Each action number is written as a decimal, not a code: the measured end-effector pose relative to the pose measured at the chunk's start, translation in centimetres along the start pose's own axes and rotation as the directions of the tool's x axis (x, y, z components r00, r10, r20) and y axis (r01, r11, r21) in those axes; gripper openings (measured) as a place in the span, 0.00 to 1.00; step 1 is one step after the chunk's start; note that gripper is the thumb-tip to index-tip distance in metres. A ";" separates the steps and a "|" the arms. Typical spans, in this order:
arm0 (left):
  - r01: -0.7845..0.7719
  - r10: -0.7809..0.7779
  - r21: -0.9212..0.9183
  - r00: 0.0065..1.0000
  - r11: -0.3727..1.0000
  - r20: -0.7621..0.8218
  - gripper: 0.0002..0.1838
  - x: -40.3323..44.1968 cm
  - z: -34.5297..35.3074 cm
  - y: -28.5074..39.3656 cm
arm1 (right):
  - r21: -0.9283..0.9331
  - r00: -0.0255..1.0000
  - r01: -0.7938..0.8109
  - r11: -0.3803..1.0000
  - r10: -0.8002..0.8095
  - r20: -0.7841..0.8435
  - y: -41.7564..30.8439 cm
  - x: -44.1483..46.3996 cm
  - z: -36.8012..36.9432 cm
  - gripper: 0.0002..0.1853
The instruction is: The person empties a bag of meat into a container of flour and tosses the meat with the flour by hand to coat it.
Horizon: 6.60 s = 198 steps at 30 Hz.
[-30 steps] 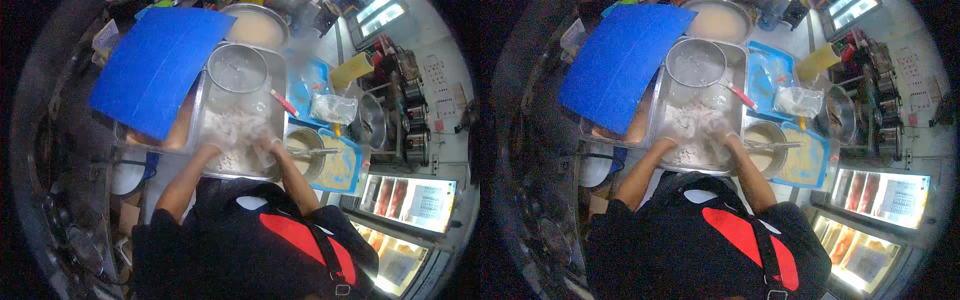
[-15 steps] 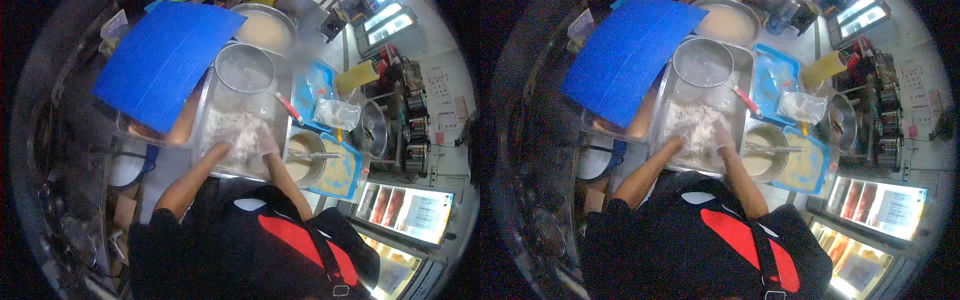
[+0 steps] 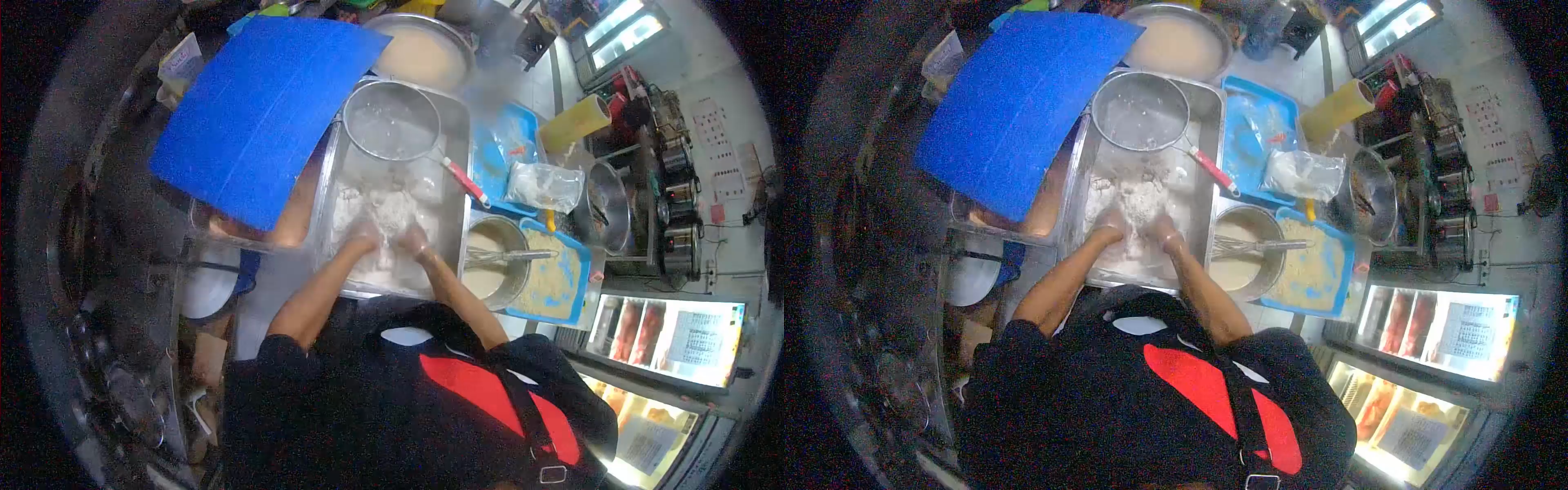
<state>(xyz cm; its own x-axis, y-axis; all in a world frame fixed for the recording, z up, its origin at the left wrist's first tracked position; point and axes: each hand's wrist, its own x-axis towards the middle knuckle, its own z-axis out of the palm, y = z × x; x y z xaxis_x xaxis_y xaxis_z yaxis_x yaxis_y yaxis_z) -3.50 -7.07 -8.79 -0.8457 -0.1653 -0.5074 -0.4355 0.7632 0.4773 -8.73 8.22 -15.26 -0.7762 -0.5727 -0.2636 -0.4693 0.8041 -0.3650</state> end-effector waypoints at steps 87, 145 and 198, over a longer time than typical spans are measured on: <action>-0.472 0.382 -0.174 0.841 0.864 -0.383 0.15 -0.7 -2.2 -2.5 | 0.253 0.996 -0.032 0.967 0.051 -0.069 -3.6 -4.9 -11.4 0.17; -0.454 0.414 -0.330 0.891 0.827 -0.188 0.18 -4.5 -4.8 -0.7 | 0.947 0.981 0.011 0.322 -0.185 0.052 -2.8 -5.0 -11.4 0.13; 0.135 0.306 -0.956 0.928 0.260 0.214 0.12 -2.7 -6.0 -1.4 | 0.864 0.935 0.329 0.382 -0.257 -0.243 -4.8 -4.1 -13.8 0.21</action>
<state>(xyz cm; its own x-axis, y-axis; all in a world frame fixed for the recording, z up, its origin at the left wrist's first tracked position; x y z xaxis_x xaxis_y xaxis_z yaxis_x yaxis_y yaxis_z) -2.41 -11.43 -3.78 -0.8519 0.2142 -0.4779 -0.5220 -0.4207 0.7420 -9.08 8.94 -0.15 -0.7077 -0.7036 0.0637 -0.0705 -0.0194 -0.9973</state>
